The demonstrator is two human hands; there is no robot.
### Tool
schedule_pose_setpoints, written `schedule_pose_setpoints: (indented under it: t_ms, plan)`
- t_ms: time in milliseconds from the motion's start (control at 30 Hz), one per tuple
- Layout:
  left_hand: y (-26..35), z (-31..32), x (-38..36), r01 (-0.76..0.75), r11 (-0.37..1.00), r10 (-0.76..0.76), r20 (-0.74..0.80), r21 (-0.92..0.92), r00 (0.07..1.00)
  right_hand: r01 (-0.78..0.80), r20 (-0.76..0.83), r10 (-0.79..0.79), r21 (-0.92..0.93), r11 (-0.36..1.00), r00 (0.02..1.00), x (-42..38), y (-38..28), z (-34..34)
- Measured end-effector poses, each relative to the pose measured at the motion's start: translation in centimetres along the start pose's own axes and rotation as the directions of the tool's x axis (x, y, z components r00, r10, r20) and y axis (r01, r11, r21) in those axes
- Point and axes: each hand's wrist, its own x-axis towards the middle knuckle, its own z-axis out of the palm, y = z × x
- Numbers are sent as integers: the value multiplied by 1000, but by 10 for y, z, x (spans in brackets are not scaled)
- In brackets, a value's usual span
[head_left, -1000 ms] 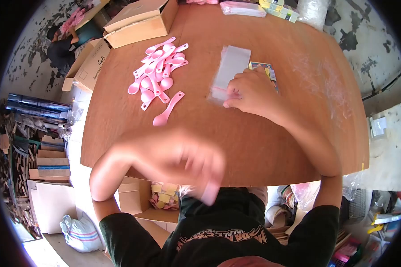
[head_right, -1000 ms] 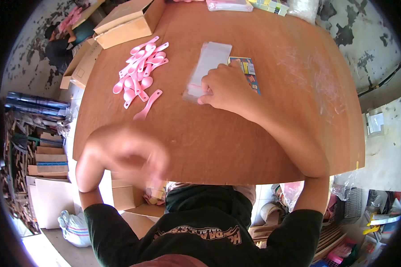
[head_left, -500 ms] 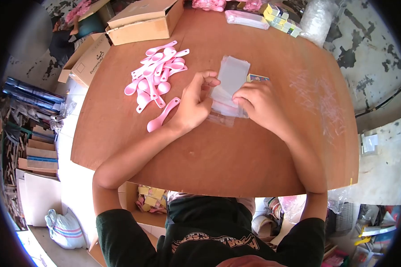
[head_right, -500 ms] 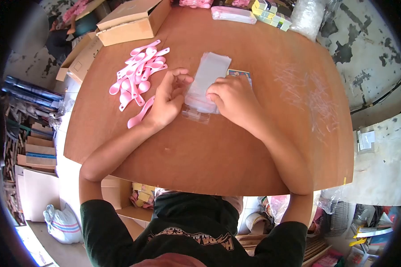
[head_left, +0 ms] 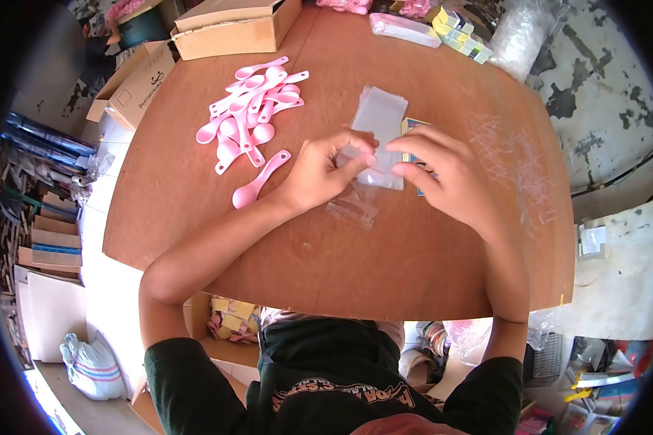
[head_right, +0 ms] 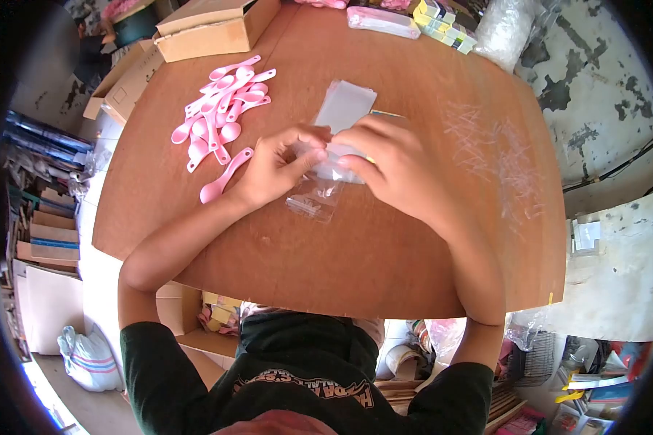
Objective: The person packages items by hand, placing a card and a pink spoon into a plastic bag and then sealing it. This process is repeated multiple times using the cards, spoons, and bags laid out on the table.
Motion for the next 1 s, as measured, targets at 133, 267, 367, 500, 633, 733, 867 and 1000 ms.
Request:
schedule_pose_setpoints:
  t_ms: [133, 267, 367, 500, 633, 733, 867, 1000]
  plan:
    - [3, -3, -2, 320, 896, -337, -1, -308, 942, -165, 107, 191, -216, 962, 976, -24, -4, -27]
    - [1, -4, -3, 331, 870, -364, -21, -365, 931, -193, 64, 229, -350, 917, 971, -55, 13, -11]
    - [-1, -4, -2, 291, 863, -335, -35, -413, 942, -268, 30, 296, -349, 898, 955, -64, 18, -4]
    - [-4, -2, -1, 236, 855, -294, -58, -461, 954, -267, -55, 262, -263, 927, 964, -72, 29, 5]
    - [1, -4, 1, 310, 830, -357, -14, -464, 934, -228, -113, 202, -334, 915, 973, -77, 31, 5]
    - [3, -4, 1, 348, 803, -404, -12, -483, 915, -195, -144, 148, -406, 893, 978, -80, 29, 7]
    - [8, -2, 4, 373, 804, -437, -34, -463, 899, -133, -256, 14, -456, 880, 967, -79, 30, 6]
    - [15, -6, 7, 398, 774, -473, -32, -492, 881, -127, -465, -132, -485, 865, 876, -89, 19, -1]
